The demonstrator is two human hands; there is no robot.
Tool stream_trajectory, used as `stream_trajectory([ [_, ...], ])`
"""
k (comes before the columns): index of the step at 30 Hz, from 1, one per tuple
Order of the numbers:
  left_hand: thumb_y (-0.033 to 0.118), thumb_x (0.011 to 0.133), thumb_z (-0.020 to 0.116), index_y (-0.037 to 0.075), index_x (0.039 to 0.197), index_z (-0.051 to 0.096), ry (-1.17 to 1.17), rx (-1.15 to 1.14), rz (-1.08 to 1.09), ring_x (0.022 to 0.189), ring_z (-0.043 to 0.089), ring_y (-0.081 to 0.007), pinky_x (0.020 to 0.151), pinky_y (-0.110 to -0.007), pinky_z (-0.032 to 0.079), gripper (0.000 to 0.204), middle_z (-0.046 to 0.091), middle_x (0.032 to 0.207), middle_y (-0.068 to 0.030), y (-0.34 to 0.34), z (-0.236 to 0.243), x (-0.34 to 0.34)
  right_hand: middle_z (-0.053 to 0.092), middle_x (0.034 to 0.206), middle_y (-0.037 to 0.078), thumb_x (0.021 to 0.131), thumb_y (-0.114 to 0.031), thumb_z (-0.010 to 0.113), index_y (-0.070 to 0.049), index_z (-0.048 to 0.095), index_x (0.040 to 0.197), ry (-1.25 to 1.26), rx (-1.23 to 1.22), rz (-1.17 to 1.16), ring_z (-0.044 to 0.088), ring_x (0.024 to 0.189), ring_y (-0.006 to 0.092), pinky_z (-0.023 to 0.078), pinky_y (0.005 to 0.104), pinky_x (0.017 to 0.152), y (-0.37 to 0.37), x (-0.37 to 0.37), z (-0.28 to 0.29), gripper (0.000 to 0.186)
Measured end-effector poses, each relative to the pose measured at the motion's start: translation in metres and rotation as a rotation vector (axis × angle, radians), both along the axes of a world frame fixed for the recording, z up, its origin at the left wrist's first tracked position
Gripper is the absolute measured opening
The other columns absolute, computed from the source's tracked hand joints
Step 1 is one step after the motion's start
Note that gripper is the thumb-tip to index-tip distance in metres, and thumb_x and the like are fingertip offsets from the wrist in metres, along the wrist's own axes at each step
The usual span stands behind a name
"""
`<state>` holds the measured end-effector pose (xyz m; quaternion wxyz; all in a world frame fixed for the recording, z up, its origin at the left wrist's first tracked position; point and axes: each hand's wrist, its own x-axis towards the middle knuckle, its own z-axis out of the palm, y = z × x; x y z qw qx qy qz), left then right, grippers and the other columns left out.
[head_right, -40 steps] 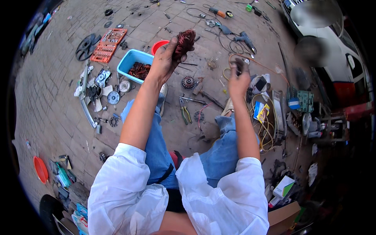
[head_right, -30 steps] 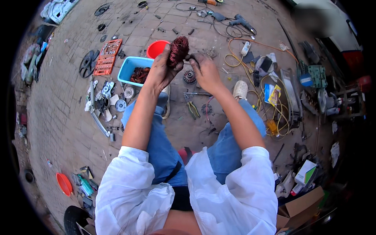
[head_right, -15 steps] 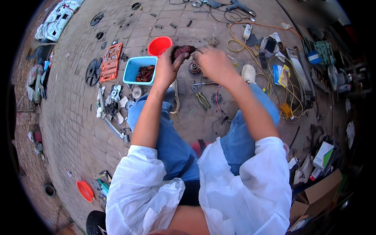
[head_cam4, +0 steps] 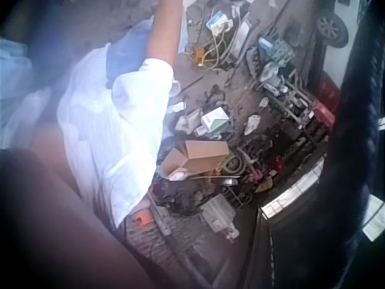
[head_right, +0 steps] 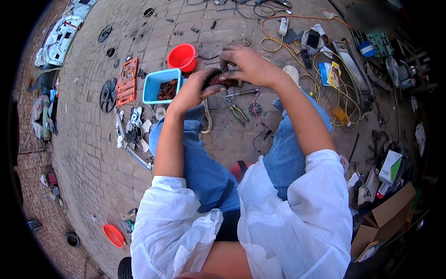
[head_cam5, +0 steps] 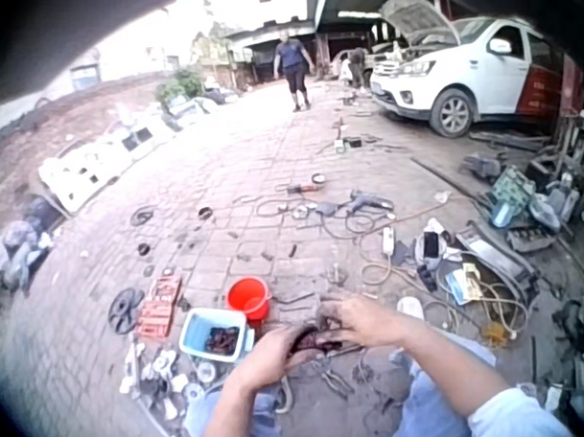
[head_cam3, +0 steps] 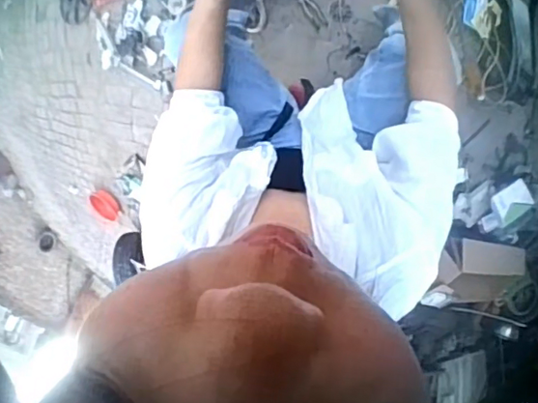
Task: The person sits on the floor in a workshop and uses pliers and a screwdriver to manipulate copper wire on a motor stator. They repeatedly pull, cut, and adjust the wire, occasionally placing the component into a blue bin.
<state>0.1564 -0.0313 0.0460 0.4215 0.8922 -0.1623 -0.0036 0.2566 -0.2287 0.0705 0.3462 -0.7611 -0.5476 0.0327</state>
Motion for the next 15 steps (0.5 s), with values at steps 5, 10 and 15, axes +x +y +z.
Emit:
stream_trajectory([
  [5, 0.019, 0.08, 0.071, -0.001, 0.118, 0.05, 0.114, -0.671, 0.002, 0.091, 0.057, -0.0161, 0.079, -0.03, 0.047, 0.047, 0.061, 0.098, -0.0096, -0.012, 0.009, -0.011, 0.061, 0.081, 0.007, 0.084, -0.025, 0.067, -0.001, 0.064, 0.091, 0.457, 0.211, -0.128, 0.056, 0.077, 0.0173, 0.046, 0.0313, 0.073, 0.003, 0.001, -0.006, 0.026],
  [10, 0.029, 0.087, 0.066, 0.0, 0.116, 0.044, -0.076, -0.981, 0.332, 0.078, 0.056, -0.0143, 0.067, -0.027, 0.046, 0.046, 0.059, 0.093, -0.0096, -0.007, 0.006, -0.001, 0.066, 0.082, 0.012, 0.088, -0.022, 0.062, 0.001, 0.064, 0.094, 0.371, 0.371, -0.319, 0.061, 0.077, 0.0175, 0.047, 0.0314, 0.071, 0.034, -0.017, -0.036, 0.024],
  [15, 0.016, 0.081, 0.072, -0.005, 0.106, 0.045, -0.358, -0.314, 0.584, 0.08, 0.061, -0.0283, 0.073, -0.034, 0.049, 0.043, 0.06, 0.089, -0.02, -0.003, -0.006, 0.003, 0.064, 0.087, 0.018, 0.085, -0.014, 0.057, 0.001, 0.063, 0.09, -0.016, 0.095, -0.209, 0.06, 0.083, 0.0374, 0.048, 0.0446, 0.073, 0.036, -0.032, -0.03, 0.017],
])
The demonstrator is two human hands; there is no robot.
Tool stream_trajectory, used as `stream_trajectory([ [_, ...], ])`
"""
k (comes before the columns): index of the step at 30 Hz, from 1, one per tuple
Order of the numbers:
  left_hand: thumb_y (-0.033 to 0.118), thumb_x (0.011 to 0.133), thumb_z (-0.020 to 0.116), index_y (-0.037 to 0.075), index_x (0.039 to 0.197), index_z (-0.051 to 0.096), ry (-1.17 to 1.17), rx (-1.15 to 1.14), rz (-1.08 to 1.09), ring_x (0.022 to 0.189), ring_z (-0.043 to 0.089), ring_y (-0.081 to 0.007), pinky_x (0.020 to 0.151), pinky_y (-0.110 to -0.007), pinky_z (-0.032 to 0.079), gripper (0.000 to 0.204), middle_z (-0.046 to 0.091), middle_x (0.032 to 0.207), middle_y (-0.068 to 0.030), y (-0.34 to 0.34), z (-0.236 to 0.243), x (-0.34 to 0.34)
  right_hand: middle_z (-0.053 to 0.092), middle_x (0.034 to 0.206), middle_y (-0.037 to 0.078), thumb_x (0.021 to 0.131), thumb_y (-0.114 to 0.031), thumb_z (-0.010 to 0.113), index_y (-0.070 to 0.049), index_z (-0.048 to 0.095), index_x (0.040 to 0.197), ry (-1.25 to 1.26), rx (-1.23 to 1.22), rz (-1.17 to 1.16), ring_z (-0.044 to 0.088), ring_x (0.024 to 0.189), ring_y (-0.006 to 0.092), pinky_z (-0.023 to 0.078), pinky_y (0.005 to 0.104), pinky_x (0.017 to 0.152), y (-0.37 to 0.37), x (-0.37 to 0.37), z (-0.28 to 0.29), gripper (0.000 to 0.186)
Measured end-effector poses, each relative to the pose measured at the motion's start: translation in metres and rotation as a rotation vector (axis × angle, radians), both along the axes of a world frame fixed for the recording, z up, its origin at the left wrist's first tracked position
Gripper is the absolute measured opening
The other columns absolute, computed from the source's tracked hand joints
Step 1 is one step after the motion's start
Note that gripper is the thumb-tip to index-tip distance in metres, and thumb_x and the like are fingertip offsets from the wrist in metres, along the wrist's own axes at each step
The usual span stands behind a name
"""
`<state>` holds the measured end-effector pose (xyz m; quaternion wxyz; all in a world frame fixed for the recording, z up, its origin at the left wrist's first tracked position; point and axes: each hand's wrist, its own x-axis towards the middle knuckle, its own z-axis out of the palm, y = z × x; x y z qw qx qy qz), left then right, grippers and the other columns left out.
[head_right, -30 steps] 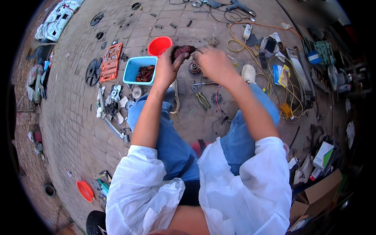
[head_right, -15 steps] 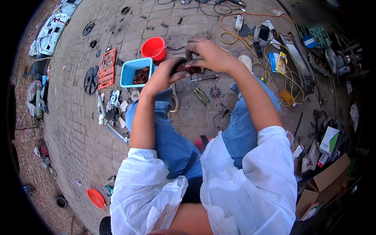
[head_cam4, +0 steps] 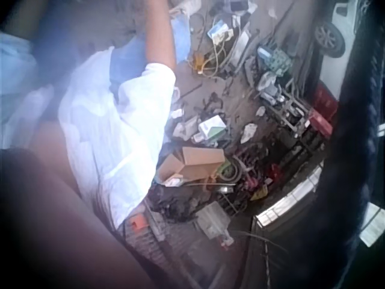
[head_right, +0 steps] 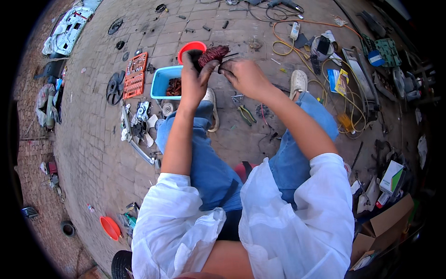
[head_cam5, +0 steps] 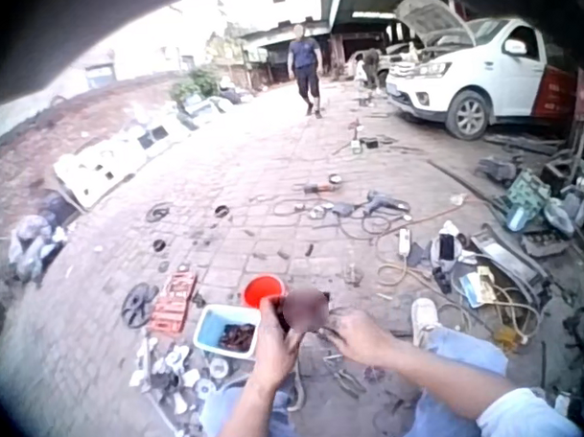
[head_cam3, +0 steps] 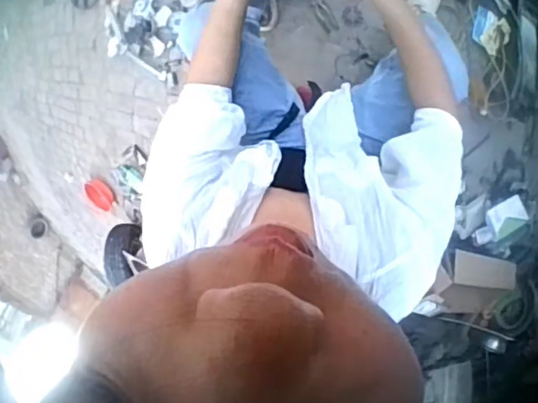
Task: The person sits on the floor in a workshop and uses pliers and a screwdriver to manipulate copper wire on a motor stator. They repeatedly pull, cut, and adjust the wire, occasionally placing the component into a blue bin.
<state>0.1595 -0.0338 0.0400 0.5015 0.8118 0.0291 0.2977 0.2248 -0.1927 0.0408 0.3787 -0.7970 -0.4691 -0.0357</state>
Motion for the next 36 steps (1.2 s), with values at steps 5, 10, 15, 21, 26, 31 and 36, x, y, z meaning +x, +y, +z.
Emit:
stream_trajectory([
  [5, 0.016, 0.08, 0.072, -0.003, 0.11, 0.049, 0.073, 0.25, -0.077, 0.087, 0.064, -0.0293, 0.076, -0.035, 0.049, 0.042, 0.064, 0.095, -0.0184, 0.004, 0.005, -0.004, 0.062, 0.09, 0.016, 0.084, -0.014, 0.058, -0.001, 0.061, 0.095, -0.087, -0.182, 0.085, 0.059, 0.086, 0.036, 0.047, 0.0438, 0.075, -0.015, 0.01, 0.017, 0.017],
  [10, 0.017, 0.077, 0.073, -0.002, 0.106, 0.05, 0.099, 0.481, -0.057, 0.088, 0.06, -0.0381, 0.075, -0.039, 0.048, 0.042, 0.061, 0.094, -0.0202, 0.0, 0.005, -0.002, 0.062, 0.088, 0.016, 0.083, -0.017, 0.06, -0.002, 0.061, 0.092, -0.17, -0.353, 0.079, 0.059, 0.089, 0.0339, 0.046, 0.0432, 0.081, -0.026, 0.011, 0.038, 0.017],
  [15, 0.018, 0.077, 0.073, -0.002, 0.106, 0.05, 0.238, 0.449, -0.356, 0.086, 0.057, -0.0393, 0.076, -0.04, 0.047, 0.043, 0.06, 0.093, -0.0196, 0.003, -0.003, 0.0, 0.061, 0.086, 0.013, 0.083, -0.019, 0.061, -0.004, 0.061, 0.093, -0.283, -0.219, 0.122, 0.056, 0.089, 0.0336, 0.042, 0.0433, 0.086, -0.039, 0.022, 0.035, 0.018],
  [21, 0.017, 0.081, 0.071, -0.001, 0.118, 0.049, 0.268, 0.047, -0.613, 0.096, 0.056, -0.0197, 0.087, -0.032, 0.044, 0.047, 0.058, 0.106, -0.0118, -0.004, 0.006, -0.011, 0.064, 0.084, 0.012, 0.087, -0.028, 0.063, -0.002, 0.063, 0.096, 0.351, 0.074, 0.132, 0.061, 0.082, 0.0221, 0.047, 0.0349, 0.078, -0.037, 0.031, 0.032, 0.027],
  [26, 0.023, 0.085, 0.068, 0.001, 0.123, 0.044, 0.04, -0.635, -0.593, 0.086, 0.054, -0.0148, 0.076, -0.028, 0.045, 0.05, 0.057, 0.107, -0.0098, -0.008, 0.019, -0.013, 0.064, 0.079, 0.014, 0.089, -0.028, 0.06, 0.0, 0.064, 0.092, 0.365, 0.308, -0.124, 0.062, 0.072, 0.0225, 0.048, 0.0348, 0.068, -0.01, 0.025, -0.001, 0.029],
  [31, 0.022, 0.089, 0.063, 0.001, 0.124, 0.041, 0.085, -0.606, -0.348, 0.074, 0.052, -0.0126, 0.063, -0.024, 0.043, 0.046, 0.059, 0.099, -0.0088, 0.011, 0.015, -0.005, 0.063, 0.083, 0.018, 0.089, -0.026, 0.056, -0.001, 0.063, 0.092, 0.055, 0.084, -0.058, 0.06, 0.079, 0.0368, 0.047, 0.0415, 0.068, -0.003, 0.003, 0.001, 0.026],
  [36, 0.017, 0.086, 0.067, -0.004, 0.113, 0.048, 0.155, 0.164, -0.127, 0.088, 0.06, -0.02, 0.08, -0.032, 0.048, 0.04, 0.062, 0.096, -0.0157, 0.01, 0.008, -0.008, 0.063, 0.086, 0.016, 0.088, -0.027, 0.057, -0.002, 0.063, 0.09, 0.019, -0.094, 0.102, 0.06, 0.079, 0.0363, 0.047, 0.0432, 0.068, -0.017, 0.004, 0.014, 0.025],
])
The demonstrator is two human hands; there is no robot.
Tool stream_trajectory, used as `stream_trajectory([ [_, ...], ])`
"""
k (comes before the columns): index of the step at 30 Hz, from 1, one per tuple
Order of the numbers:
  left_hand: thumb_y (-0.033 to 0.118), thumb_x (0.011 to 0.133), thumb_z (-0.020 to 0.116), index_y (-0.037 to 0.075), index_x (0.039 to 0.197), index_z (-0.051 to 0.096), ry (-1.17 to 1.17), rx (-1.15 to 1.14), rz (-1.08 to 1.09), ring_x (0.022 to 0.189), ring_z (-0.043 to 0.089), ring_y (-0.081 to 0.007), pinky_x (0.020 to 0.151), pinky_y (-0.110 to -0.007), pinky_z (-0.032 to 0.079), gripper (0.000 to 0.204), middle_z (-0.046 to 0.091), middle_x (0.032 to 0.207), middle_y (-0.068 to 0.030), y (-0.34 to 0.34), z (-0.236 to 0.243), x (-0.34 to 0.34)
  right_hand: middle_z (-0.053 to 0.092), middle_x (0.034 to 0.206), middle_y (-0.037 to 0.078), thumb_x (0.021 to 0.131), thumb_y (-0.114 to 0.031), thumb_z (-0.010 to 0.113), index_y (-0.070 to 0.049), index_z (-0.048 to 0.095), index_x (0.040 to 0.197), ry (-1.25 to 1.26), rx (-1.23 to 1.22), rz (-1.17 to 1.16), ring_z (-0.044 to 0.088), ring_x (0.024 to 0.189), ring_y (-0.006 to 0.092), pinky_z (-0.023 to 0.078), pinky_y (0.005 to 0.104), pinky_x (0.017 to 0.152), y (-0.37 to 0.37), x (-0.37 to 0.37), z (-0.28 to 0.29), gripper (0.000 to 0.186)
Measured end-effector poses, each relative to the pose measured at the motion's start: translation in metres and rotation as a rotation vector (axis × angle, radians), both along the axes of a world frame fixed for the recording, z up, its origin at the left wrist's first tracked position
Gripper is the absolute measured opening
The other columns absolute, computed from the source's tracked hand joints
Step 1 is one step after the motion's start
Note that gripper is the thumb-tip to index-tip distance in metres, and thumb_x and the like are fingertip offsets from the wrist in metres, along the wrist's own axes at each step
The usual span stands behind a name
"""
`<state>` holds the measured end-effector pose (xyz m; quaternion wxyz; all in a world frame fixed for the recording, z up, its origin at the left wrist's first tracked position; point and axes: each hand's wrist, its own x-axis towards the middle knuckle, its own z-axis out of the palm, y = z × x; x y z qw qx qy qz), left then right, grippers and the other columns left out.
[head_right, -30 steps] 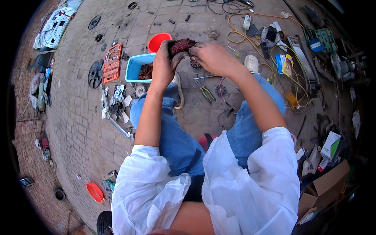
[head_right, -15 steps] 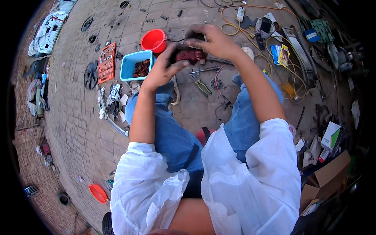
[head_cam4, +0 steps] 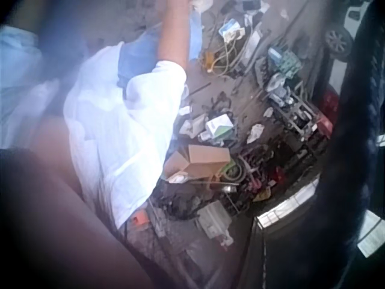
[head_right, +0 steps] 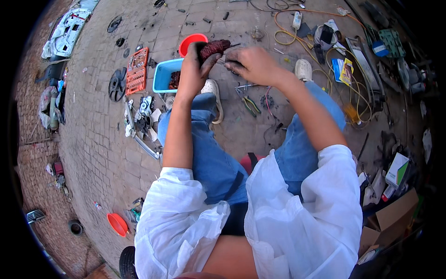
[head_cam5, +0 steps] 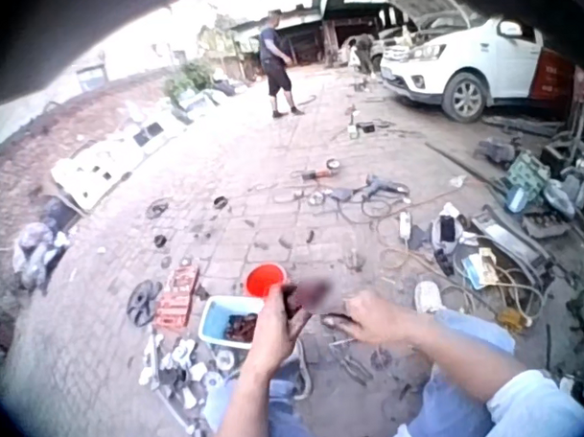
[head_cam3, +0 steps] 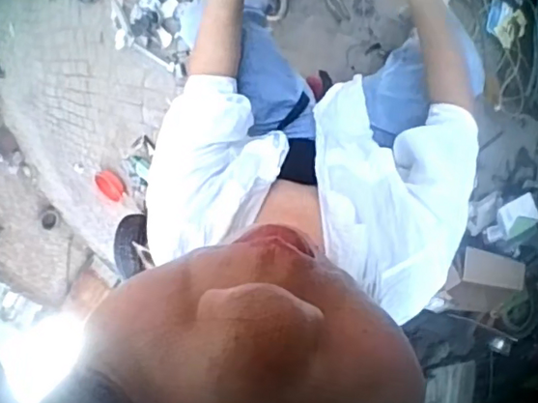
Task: The person sits on the floor in a workshop and uses pliers and a screwdriver to manipulate copper wire on a motor stator. They repeatedly pull, cut, and adjust the wire, occasionally placing the component into a blue bin.
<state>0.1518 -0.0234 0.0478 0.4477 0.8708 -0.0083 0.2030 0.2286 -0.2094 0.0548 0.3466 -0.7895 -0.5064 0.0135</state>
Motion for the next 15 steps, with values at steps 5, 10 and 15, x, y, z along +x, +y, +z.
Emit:
stream_trajectory([
  [5, 0.02, 0.085, 0.067, -0.003, 0.109, 0.053, 0.133, 0.157, -0.192, 0.086, 0.059, -0.0199, 0.078, -0.033, 0.047, 0.035, 0.062, 0.094, -0.0166, 0.006, -0.001, 0.002, 0.063, 0.087, 0.016, 0.088, -0.026, 0.059, -0.002, 0.063, 0.096, 0.114, -0.022, 0.124, 0.061, 0.077, 0.0344, 0.048, 0.0397, 0.069, -0.012, 0.014, 0.009, 0.026],
  [10, 0.016, 0.085, 0.067, -0.004, 0.114, 0.053, 0.318, -0.087, -0.386, 0.088, 0.057, -0.0186, 0.081, -0.033, 0.046, 0.038, 0.063, 0.096, -0.0109, 0.004, 0.01, -0.002, 0.064, 0.086, 0.016, 0.088, -0.022, 0.061, 0.001, 0.061, 0.099, 0.222, 0.072, 0.189, 0.061, 0.076, 0.0281, 0.048, 0.0356, 0.071, -0.02, 0.022, 0.021, 0.026],
  [15, 0.013, 0.082, 0.069, -0.003, 0.126, 0.047, 0.29, -0.023, -0.629, 0.098, 0.057, -0.0173, 0.09, -0.032, 0.044, 0.052, 0.061, 0.107, -0.0109, -0.009, 0.007, -0.007, 0.064, 0.089, 0.013, 0.088, -0.022, 0.061, 0.002, 0.06, 0.098, 0.263, 0.154, 0.143, 0.058, 0.08, 0.0224, 0.047, 0.0336, 0.076, -0.011, 0.028, 0.006, 0.026],
])
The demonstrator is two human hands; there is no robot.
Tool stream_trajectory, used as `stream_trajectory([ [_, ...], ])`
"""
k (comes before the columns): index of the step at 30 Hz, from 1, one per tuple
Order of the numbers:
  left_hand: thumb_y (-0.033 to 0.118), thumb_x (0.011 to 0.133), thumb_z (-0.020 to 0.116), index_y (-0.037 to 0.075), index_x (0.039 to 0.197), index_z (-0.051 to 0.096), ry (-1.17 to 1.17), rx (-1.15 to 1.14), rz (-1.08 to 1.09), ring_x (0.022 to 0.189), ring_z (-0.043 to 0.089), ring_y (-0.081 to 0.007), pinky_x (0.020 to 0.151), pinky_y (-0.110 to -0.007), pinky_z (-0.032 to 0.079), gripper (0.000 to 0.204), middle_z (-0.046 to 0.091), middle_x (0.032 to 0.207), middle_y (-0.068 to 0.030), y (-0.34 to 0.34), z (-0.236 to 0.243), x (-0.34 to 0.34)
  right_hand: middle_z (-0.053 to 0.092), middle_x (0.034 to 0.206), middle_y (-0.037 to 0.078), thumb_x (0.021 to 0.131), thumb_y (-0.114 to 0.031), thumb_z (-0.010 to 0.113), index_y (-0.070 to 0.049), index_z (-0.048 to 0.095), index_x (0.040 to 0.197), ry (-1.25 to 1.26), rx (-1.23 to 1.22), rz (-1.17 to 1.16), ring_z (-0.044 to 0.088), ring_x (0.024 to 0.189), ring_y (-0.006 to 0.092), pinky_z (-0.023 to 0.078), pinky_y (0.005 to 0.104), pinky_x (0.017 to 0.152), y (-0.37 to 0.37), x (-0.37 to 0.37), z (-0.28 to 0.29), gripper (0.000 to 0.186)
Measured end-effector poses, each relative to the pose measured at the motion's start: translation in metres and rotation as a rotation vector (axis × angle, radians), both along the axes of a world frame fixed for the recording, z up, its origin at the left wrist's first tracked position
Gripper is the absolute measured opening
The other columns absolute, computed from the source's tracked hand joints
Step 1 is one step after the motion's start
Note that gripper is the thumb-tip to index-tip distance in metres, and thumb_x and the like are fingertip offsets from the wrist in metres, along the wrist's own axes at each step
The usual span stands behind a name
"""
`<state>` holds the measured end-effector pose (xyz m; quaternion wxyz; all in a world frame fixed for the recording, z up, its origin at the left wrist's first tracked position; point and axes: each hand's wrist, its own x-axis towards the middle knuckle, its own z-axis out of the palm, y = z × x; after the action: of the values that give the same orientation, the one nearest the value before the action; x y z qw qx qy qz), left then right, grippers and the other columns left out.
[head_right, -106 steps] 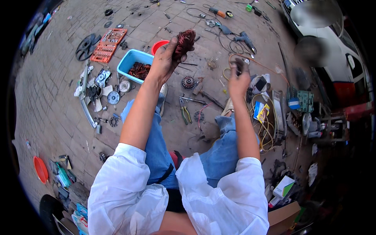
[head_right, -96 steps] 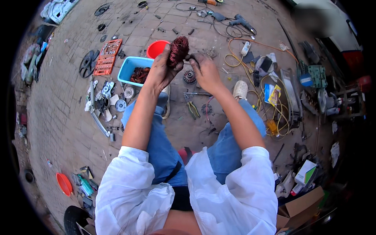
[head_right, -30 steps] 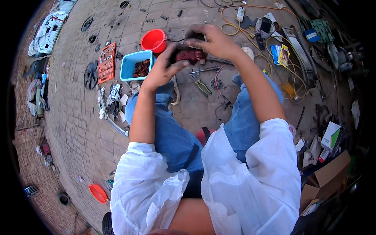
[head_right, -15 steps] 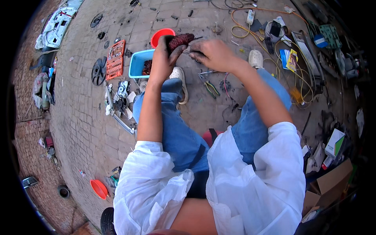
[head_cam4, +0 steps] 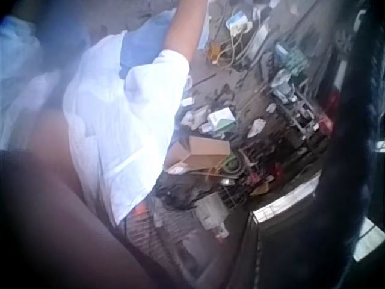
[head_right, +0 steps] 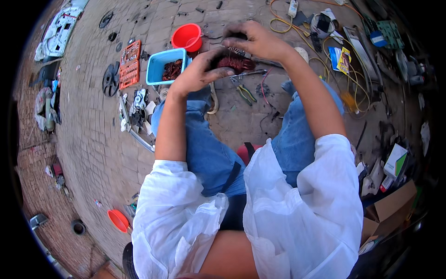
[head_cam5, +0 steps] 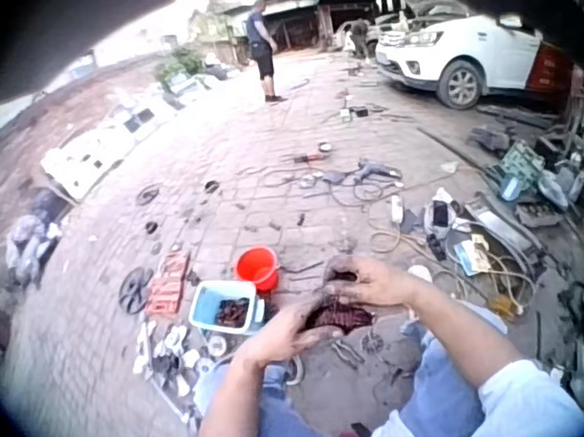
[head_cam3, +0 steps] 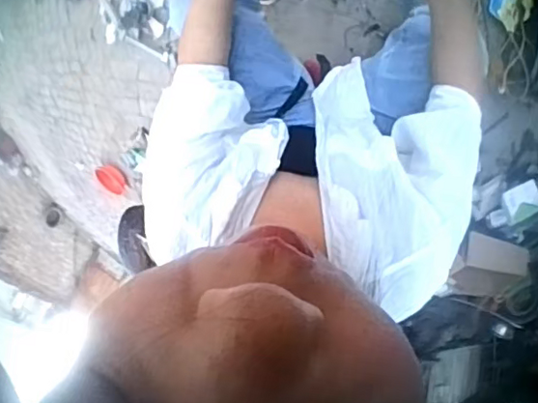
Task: The person sits on the floor in a workshop and uses pliers and a screwdriver to manipulate copper wire on a motor stator. They repeatedly pull, cut, and adjust the wire, occasionally placing the component into a blue bin.
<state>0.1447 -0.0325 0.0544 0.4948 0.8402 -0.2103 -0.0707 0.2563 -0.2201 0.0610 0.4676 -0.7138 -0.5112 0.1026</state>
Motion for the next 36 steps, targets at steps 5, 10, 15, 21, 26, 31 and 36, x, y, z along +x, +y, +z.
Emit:
stream_trajectory([
  [5, 0.015, 0.084, 0.069, 0.0, 0.124, 0.038, 0.093, -0.589, 0.23, 0.089, 0.056, -0.0129, 0.079, -0.028, 0.047, 0.052, 0.058, 0.107, -0.0089, -0.007, -0.004, 0.004, 0.065, 0.094, 0.014, 0.088, -0.023, 0.06, -0.001, 0.058, 0.105, 0.12, 0.28, -0.306, 0.061, 0.09, 0.0231, 0.046, 0.0352, 0.08, 0.015, 0.009, -0.062, 0.029],
  [10, 0.021, 0.087, 0.065, -0.007, 0.109, 0.037, -0.066, -0.874, 0.629, 0.078, 0.06, -0.0134, 0.065, -0.029, 0.049, 0.045, 0.062, 0.087, -0.0127, 0.016, -0.001, 0.013, 0.062, 0.085, 0.022, 0.09, -0.021, 0.054, -0.001, 0.058, 0.102, -0.17, -0.157, -0.431, 0.06, 0.082, 0.0401, 0.047, 0.0444, 0.071, 0.033, -0.023, -0.046, 0.024],
  [15, 0.033, 0.082, 0.07, -0.009, 0.101, 0.036, -0.281, -0.115, 0.93, 0.073, 0.061, -0.0448, 0.063, -0.044, 0.047, 0.057, 0.059, 0.076, -0.0295, 0.054, -0.025, 0.018, 0.061, 0.083, 0.022, 0.09, -0.022, 0.056, -0.001, 0.06, 0.097, -0.288, -0.254, -0.19, 0.058, 0.08, 0.0409, 0.046, 0.0448, 0.069, 0.028, -0.04, -0.004, 0.023],
  [21, 0.026, 0.083, 0.068, -0.002, 0.105, 0.045, -0.215, 0.149, 0.427, 0.089, 0.059, -0.0423, 0.074, -0.043, 0.046, 0.043, 0.059, 0.091, -0.0251, 0.027, -0.013, 0.006, 0.06, 0.076, 0.012, 0.087, -0.023, 0.062, 0.001, 0.06, 0.092, 0.01, -0.207, -0.129, 0.058, 0.073, 0.0227, 0.045, 0.032, 0.07, 0.002, -0.017, 0.009, 0.024],
  [26, 0.028, 0.08, 0.071, 0.0, 0.111, 0.049, -0.159, 0.05, 0.113, 0.093, 0.058, -0.0384, 0.078, -0.041, 0.046, 0.047, 0.06, 0.097, -0.022, 0.013, -0.017, 0.002, 0.057, 0.08, 0.002, 0.088, -0.024, 0.064, 0.001, 0.057, 0.09, 0.199, -0.179, -0.067, 0.051, 0.079, 0.0104, 0.042, 0.0258, 0.073, 0.003, 0.001, 0.004, 0.026],
  [31, 0.024, 0.08, 0.073, -0.001, 0.119, 0.047, -0.2, -0.221, 0.146, 0.095, 0.059, -0.0222, 0.082, -0.034, 0.046, 0.053, 0.062, 0.101, -0.0162, 0.007, -0.011, -0.002, 0.06, 0.087, 0.0, 0.089, -0.023, 0.064, -0.003, 0.06, 0.097, 0.546, 0.065, -0.099, 0.053, 0.083, 0.0076, 0.042, 0.0229, 0.076, 0.009, 0.016, -0.028, 0.023],
  [36, 0.018, 0.082, 0.072, 0.0, 0.128, 0.038, -0.022, -0.578, 0.276, 0.098, 0.057, -0.0141, 0.082, -0.03, 0.048, 0.061, 0.061, 0.105, -0.0125, 0.009, -0.001, -0.006, 0.061, 0.087, 0.002, 0.094, -0.023, 0.057, -0.003, 0.06, 0.107, 0.454, 0.16, -0.192, 0.056, 0.08, 0.0092, 0.045, 0.0251, 0.072, 0.022, 0.004, -0.056, 0.025],
])
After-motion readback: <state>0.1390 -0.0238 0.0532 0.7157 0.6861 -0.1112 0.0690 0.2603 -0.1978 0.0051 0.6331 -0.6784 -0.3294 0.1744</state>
